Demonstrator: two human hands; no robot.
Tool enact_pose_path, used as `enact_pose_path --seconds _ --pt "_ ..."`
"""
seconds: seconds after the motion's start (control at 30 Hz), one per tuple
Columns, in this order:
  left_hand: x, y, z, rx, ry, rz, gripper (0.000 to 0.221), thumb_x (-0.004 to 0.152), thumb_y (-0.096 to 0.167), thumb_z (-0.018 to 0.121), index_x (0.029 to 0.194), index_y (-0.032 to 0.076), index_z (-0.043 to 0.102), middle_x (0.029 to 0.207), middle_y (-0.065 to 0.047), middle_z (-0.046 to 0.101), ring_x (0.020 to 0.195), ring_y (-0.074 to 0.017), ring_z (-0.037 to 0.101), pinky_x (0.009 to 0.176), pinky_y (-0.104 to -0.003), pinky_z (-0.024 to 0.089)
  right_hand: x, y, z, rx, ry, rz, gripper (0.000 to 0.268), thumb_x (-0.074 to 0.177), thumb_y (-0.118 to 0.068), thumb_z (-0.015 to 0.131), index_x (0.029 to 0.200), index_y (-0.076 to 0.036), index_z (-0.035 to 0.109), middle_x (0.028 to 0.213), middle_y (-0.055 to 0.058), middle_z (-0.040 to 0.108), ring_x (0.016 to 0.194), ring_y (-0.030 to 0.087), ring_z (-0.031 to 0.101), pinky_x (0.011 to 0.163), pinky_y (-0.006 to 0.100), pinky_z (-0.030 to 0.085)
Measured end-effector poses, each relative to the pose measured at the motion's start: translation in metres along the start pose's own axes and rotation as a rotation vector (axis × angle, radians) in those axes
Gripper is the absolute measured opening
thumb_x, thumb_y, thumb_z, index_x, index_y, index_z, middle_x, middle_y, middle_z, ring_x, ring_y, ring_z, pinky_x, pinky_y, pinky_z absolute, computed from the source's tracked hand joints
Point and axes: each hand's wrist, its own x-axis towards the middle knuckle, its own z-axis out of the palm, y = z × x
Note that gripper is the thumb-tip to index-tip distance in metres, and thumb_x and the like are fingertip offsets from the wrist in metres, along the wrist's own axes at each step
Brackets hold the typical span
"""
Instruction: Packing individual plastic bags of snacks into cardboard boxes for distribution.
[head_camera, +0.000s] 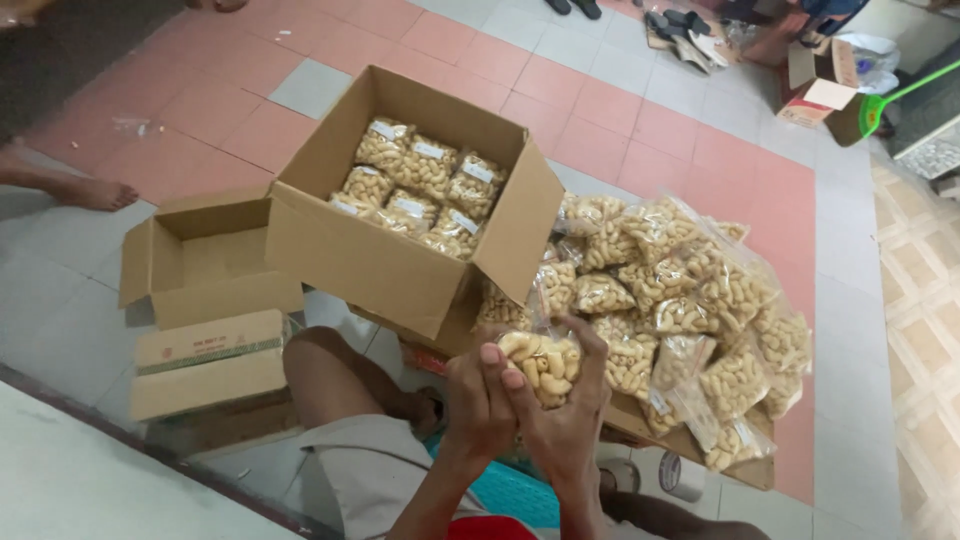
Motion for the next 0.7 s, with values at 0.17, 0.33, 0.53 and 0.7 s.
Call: enact_pose_path --seconds 0.17,0.33,0.53,0.7 --pt "0.069 0.016 -0.048 -0.477 -0.273 -0.575 0.067 0.104 0.065 0.021 0.107 0.011 0.059 0.071 -0.007 0.067 0.056 -0.0283 0.066 0.05 -0.04 0.046 0.002 0.015 0.013 0.024 -0.084 0.082 0.044 0.089 -0.049 0.066 0.114 -0.014 0.062 0.099 0.003 0.072 0.081 0.017 0.07 0.068 0.032 0.055" --pt "0.084 0.021 -0.057 -0.426 -0.268 -0.571 0.042 0.095 0.053 0.064 0.102 0.011 0.061 0.076 -0.005 0.072 0.059 -0.0205 0.07 0.05 -0.036 0.055 0.007 0.021 0.022 0.045 -0.096 0.026 0.037 0.101 -0.045 0.044 0.108 -0.013 0.062 0.095 0.003 0.065 0.084 0.017 0.062 0.072 0.034 0.05" --pt "0.095 0.002 -0.071 -0.242 -0.205 -0.44 0.035 0.109 0.036 0.041 0.111 0.007 0.06 0.089 -0.013 0.071 0.073 -0.0355 0.073 0.059 -0.043 0.052 0.017 0.008 0.046 0.229 -0.165 0.095 0.054 0.11 -0.047 0.024 0.112 -0.009 0.062 0.095 0.011 0.067 0.077 0.016 0.063 0.065 0.03 0.053" --pt "0.106 -0.011 -0.091 -0.294 0.048 -0.5 0.067 0.108 0.04 0.009 0.102 0.014 0.07 0.058 -0.004 0.059 0.051 -0.0262 0.069 0.055 -0.033 0.058 0.027 -0.01 0.065 0.323 -0.326 0.021 0.104 0.089 -0.089 0.003 0.128 -0.015 0.065 0.094 0.01 0.067 0.082 0.018 0.062 0.08 0.03 0.053"
